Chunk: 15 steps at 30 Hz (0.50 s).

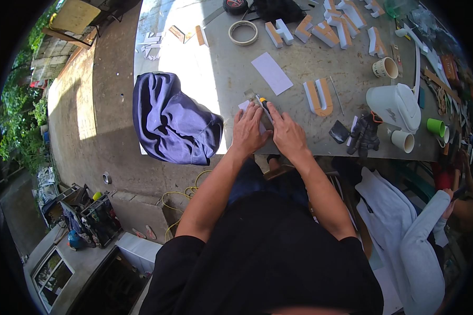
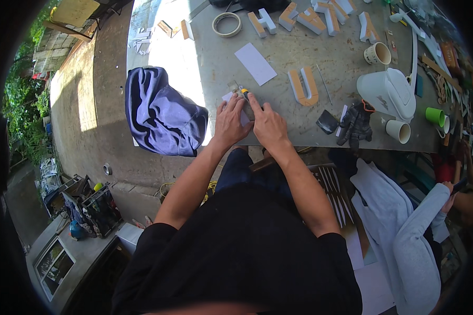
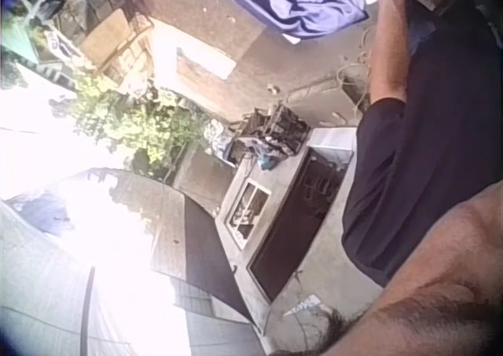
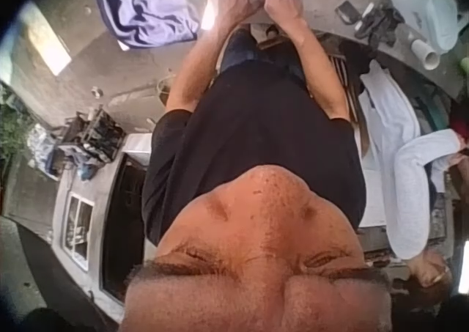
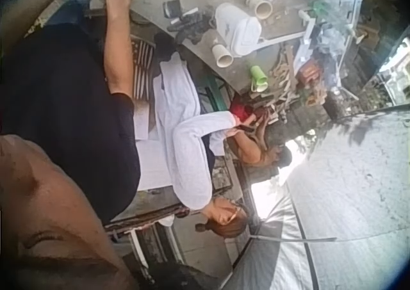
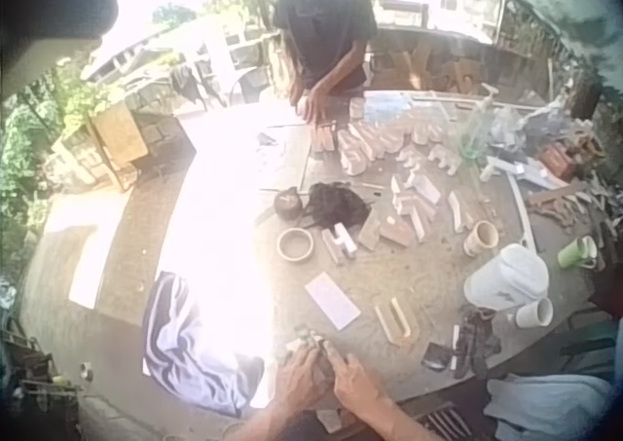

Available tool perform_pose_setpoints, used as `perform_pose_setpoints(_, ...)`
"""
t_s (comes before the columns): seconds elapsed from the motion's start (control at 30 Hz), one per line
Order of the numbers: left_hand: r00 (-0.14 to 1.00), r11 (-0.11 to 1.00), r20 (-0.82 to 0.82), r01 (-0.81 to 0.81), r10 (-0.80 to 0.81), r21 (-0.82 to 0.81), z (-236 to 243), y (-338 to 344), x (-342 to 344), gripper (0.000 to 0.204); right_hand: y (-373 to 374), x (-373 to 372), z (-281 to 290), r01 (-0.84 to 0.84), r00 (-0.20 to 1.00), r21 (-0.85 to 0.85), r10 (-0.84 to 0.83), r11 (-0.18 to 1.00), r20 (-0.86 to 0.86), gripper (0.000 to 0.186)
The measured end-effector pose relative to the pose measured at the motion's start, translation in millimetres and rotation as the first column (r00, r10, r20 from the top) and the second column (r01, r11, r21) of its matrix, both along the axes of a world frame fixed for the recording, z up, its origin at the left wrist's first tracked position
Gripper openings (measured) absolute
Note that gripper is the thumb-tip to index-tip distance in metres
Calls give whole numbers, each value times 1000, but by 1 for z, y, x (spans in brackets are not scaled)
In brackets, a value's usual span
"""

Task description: Cutting strips of material using a ruler and a utility knife.

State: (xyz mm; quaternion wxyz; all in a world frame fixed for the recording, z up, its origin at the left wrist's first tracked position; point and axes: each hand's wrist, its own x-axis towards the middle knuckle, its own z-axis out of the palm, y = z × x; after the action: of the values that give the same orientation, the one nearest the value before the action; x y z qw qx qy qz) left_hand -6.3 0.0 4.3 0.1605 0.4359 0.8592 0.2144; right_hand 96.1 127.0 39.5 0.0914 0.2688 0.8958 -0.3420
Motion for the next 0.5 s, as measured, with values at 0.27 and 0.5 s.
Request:
perform_pose_setpoints(0.27, 1000, 999, -20, 14, -15, -42, -1, -2, 1, 72, -2, -2, 0, -16, 1000, 32, 16, 999, 21, 64)
perform_pose_setpoints(0.5, 1000, 1000, -28, -2, 2, -1, -6, -4, 2, 70, -3, -5, 11, -51, 996, -14, 52, 999, 66, 69)
